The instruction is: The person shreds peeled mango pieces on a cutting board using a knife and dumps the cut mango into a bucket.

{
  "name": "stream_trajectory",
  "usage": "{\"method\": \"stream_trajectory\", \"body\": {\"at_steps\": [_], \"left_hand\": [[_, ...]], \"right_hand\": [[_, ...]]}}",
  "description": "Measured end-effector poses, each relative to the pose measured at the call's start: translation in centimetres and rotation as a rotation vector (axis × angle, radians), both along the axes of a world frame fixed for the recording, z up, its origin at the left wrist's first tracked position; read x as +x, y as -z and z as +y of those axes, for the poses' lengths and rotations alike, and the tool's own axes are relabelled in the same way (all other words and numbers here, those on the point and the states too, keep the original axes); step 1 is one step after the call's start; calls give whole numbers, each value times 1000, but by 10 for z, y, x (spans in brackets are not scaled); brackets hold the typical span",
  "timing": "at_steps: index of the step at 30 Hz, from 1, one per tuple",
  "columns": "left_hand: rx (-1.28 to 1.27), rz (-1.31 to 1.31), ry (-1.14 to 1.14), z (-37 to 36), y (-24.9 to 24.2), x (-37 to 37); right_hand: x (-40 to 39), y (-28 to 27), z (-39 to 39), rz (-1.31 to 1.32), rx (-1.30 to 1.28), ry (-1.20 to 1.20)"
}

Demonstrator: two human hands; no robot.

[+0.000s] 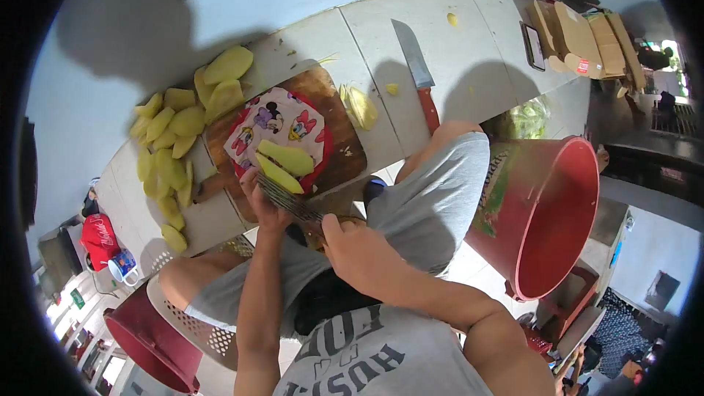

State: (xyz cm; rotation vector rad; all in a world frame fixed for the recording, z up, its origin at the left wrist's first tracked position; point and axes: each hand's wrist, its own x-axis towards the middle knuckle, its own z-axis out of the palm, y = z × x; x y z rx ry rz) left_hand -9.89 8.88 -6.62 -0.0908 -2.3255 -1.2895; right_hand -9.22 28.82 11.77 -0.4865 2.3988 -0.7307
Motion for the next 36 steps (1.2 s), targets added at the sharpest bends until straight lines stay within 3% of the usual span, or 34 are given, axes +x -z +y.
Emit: {"method": "stream_trajectory", "body": {"at_steps": [14, 23, 36], "left_hand": [[99, 73, 54, -6, 18, 6], [44, 67, 36, -9, 17, 6], [36, -3, -44, -2, 15, 4]], "right_hand": [[-8, 13, -7, -10, -6, 6], [-19, 92, -25, 66, -4, 24], [1, 7, 0, -7, -115, 94]]}}
